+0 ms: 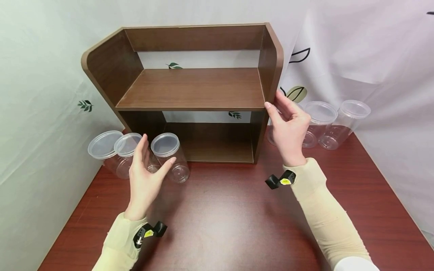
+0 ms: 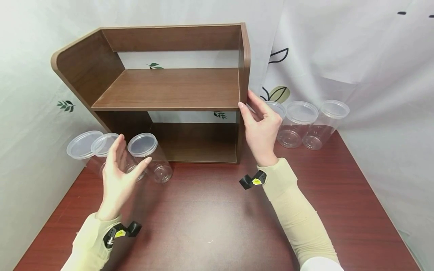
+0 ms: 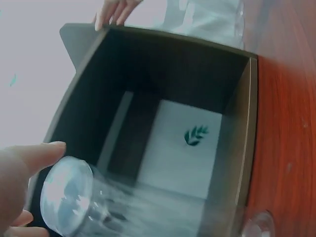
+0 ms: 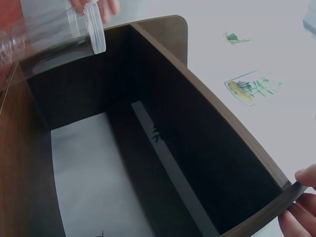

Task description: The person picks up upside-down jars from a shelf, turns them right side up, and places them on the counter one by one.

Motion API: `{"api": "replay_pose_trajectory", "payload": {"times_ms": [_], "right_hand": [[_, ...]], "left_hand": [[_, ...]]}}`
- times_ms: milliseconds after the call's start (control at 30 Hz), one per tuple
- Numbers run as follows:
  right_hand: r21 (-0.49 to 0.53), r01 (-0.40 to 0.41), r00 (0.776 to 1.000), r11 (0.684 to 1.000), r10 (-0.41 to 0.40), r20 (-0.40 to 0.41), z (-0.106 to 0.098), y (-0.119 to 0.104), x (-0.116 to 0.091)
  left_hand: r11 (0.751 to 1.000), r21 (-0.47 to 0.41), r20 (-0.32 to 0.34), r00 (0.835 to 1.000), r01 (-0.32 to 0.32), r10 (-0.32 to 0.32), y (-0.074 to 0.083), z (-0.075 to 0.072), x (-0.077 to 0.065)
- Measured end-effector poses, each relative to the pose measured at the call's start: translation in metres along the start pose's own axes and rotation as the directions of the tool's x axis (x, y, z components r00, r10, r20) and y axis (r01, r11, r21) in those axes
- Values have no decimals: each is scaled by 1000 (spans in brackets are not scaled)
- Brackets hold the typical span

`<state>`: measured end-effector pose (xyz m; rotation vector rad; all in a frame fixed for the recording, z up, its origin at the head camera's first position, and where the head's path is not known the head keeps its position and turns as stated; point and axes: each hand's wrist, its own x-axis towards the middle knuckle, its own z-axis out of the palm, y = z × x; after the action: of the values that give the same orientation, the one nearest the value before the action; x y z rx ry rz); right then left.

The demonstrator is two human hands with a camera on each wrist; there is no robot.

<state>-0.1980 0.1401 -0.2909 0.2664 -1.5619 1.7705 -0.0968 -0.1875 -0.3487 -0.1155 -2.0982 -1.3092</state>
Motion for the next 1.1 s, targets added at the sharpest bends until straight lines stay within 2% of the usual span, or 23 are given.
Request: {"api": "replay_pose_trajectory", "payload": {"times_ms": [133,233,367,533,600,700,767,833,900,1000,1100], "right_hand": [[-4,0,1000,1000,0,-1,-1,0,0],[-15,10,1000,1000,-10,2,-2,1,1],[-27,14,1000,1000,-14,5,-2,1,2],[-34,-5,1000,999,6,20,-2,-1,3],[-33,-20,999,999,21,50,-4,-2,4],[-63,-36,990,997,45,137,-12,-5,7],[-111,-30,976,993,53,213,-21,-7,10],[-198,7,952,980,53,300,-33,-9,15],[-304,70,926,950,52,375,-46,-11,19],[-446,164,891,880,62,449,-70,-12,26],[-545,193,884,816,97,457,-95,-16,32]], "left_hand": [[989,10,-58,988,-146,146,37,1,-4],[971,-16,-68,969,-238,237,53,2,-5],[939,-67,-18,942,-337,337,66,8,-6],[904,-123,63,906,-409,418,72,26,-12],[885,-141,99,883,-444,459,67,37,-14],[853,-179,175,837,-491,519,56,58,-16],[839,-195,234,806,-509,543,50,73,-16],[838,-200,296,785,-507,545,46,88,-17],[844,-201,355,766,-498,536,44,104,-20],[847,-202,446,723,-492,527,44,127,-30],[848,-195,540,668,-492,512,46,151,-40]]}}
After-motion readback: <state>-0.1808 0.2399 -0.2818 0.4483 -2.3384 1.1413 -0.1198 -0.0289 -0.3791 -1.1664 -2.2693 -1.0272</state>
